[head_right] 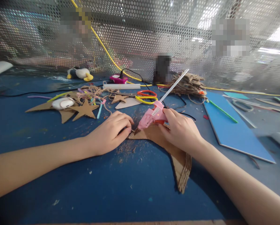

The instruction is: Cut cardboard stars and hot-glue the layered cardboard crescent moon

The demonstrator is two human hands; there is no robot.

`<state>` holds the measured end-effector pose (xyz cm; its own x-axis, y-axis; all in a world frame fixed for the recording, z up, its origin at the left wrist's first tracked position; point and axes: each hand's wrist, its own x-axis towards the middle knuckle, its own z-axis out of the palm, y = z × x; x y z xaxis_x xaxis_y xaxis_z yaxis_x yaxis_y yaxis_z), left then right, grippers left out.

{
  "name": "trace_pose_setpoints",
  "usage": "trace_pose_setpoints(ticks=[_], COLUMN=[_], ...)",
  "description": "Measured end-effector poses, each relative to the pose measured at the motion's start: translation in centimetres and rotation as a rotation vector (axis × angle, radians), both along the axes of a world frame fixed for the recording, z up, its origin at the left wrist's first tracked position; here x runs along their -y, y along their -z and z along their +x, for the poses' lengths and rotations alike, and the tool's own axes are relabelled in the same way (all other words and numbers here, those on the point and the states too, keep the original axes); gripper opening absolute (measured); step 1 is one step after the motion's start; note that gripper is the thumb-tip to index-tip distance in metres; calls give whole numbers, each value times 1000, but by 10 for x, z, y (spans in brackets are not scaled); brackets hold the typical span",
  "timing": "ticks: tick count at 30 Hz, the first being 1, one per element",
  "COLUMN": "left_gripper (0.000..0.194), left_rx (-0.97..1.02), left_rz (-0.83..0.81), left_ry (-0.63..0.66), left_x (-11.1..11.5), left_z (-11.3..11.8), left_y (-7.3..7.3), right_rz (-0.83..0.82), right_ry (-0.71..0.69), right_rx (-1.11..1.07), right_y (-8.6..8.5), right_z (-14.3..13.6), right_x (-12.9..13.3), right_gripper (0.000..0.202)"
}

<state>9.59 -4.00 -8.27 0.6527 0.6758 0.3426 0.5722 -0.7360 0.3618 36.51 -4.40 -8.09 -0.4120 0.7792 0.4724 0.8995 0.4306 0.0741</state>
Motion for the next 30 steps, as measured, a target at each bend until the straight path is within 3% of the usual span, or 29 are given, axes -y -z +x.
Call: trace_pose_setpoints(ticks=[13, 30], left_gripper=[25, 23], left_rx=[31, 36], left_rz=[27, 35], left_ry=[43, 51], left_x=[1, 1], left_z=[0, 0], left_y=[0, 1], right_rz=[-19, 117], right_ry=[-36, -11], right_rx=[-12, 74], right_y=[-3, -10], right_z=[3, 5], right_x=[0, 4], right_gripper=[12, 17])
